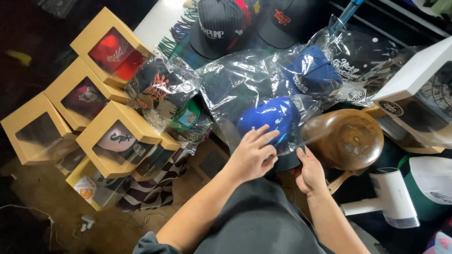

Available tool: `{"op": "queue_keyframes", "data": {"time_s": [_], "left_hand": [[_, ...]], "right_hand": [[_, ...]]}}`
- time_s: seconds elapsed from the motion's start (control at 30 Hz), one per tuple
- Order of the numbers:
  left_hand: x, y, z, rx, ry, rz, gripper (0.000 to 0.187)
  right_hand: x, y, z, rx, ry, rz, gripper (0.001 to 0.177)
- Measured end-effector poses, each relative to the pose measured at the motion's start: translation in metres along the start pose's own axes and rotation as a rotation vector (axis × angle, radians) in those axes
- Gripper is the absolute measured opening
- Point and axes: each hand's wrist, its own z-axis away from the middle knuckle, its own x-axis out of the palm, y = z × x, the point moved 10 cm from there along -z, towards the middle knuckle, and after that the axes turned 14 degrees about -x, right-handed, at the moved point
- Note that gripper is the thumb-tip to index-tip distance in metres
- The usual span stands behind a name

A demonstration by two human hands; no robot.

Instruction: The person folds cardboard display boxes, places hats into plastic bags, and prepares them for storage or shipment.

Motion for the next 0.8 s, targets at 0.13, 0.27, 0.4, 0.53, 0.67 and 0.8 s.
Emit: {"op": "queue_keyframes", "data": {"time_s": [0.13, 0.27, 0.4, 0.53, 0.67, 0.8], "left_hand": [[0.015, 0.006, 0.012, 0.043, -0.059, 0.021, 0.016], [0.019, 0.013, 0.013, 0.037, -0.101, 0.050, 0.017], [0.010, 0.017, -0.008, -0.009, -0.021, -0.056, 0.033], [0.001, 0.033, -0.030, -0.046, 0.200, -0.153, 0.077], [0.021, 0.038, -0.030, -0.081, 0.242, -0.253, 0.083], [0.019, 0.045, -0.034, -0.026, 0.271, -0.261, 0.038]], "right_hand": [[0.000, 0.003, -0.008, 0.000, -0.010, 0.038, 0.035], [-0.004, 0.004, -0.015, -0.031, -0.016, 0.009, 0.036], [0.014, -0.021, 0.001, -0.064, -0.022, 0.025, 0.036], [0.039, -0.054, 0.025, -0.106, -0.012, 0.025, 0.039], [0.029, -0.054, 0.026, -0.260, -0.067, 0.192, 0.047], [0.026, -0.047, 0.033, -0.295, -0.160, 0.350, 0.059]]}}
